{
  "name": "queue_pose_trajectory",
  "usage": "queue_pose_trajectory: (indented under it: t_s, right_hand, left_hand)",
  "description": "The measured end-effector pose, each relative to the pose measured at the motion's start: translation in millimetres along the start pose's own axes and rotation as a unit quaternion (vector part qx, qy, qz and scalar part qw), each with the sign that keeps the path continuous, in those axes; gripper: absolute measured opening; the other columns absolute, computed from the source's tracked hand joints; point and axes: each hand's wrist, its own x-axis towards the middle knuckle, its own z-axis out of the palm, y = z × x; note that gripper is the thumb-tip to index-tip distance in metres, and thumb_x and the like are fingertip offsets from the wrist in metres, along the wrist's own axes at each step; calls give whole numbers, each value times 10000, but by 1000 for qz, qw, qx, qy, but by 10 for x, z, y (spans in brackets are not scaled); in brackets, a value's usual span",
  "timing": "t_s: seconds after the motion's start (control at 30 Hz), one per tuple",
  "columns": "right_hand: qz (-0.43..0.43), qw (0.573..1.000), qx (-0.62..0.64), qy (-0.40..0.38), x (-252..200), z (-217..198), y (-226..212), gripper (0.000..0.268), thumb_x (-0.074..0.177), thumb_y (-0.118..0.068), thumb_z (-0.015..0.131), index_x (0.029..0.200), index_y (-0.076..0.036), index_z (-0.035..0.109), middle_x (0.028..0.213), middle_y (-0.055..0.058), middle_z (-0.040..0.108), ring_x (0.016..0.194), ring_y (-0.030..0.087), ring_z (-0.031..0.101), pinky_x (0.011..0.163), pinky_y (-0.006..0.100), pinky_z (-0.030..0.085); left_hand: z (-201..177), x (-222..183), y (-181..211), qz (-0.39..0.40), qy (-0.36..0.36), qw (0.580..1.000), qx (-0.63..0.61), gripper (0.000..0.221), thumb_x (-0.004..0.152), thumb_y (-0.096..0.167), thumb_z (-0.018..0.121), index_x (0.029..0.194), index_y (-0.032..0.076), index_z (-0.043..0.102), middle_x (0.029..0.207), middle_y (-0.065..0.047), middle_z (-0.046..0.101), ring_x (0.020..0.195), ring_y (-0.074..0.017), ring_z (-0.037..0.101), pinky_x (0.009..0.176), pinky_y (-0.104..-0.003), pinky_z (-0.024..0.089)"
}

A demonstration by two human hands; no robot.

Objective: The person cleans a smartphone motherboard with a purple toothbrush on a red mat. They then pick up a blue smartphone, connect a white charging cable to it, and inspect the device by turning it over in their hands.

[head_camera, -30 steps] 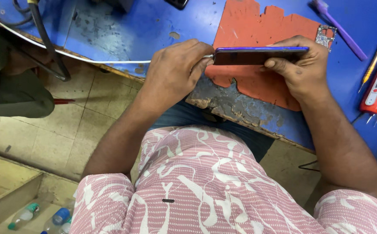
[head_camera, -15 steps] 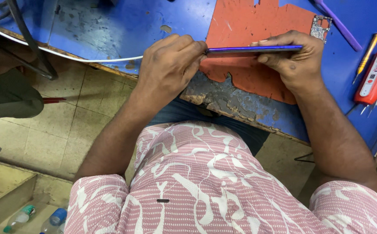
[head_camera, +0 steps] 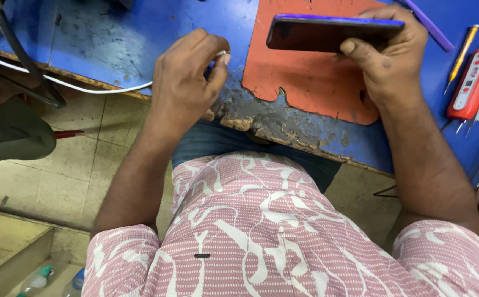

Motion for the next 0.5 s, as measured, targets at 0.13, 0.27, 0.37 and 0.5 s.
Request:
queue_pose_trajectory:
  t_s: [0.13,0.27,0.37,0.5]
  right_hand:
    - [11,1000,3,22,-5,48,-63,381,930,-39,839,1166,-66,542,1069,14,671,935,133,708,778,275,637]
    - [-31,995,-95,16,-40,-38,15,373,985,-10,887,1193,-11,578,1036,32,655,906,94,627,860,223,533]
    - [-40,996,-80,19,-91,3,3,389,953,-90,905,1180,-22,597,1091,35,691,959,79,654,903,212,546]
    - [-67,996,-22,47,-80,156,-97,510,946,-179,911,1270,-49,540,1129,32,690,1020,89,691,913,208,546]
  left_hand:
    - [-23,135,123,4,-7,1000,-20,216,1040,47,745,1241,67,672,1026,-99,631,898,-270,655,783,-394,529]
    - [-1,350,318,143,63,987,23,381,912,141,770,1243,84,591,1096,-121,631,945,-334,632,831,-439,522]
    - [200,446,397,93,-17,992,-81,525,937,181,789,1371,81,510,1084,-113,657,902,-302,662,803,-413,530]
    - [734,563,454,-42,-130,921,-364,503,965,38,746,1405,49,503,1062,-89,729,911,-215,740,746,-324,590]
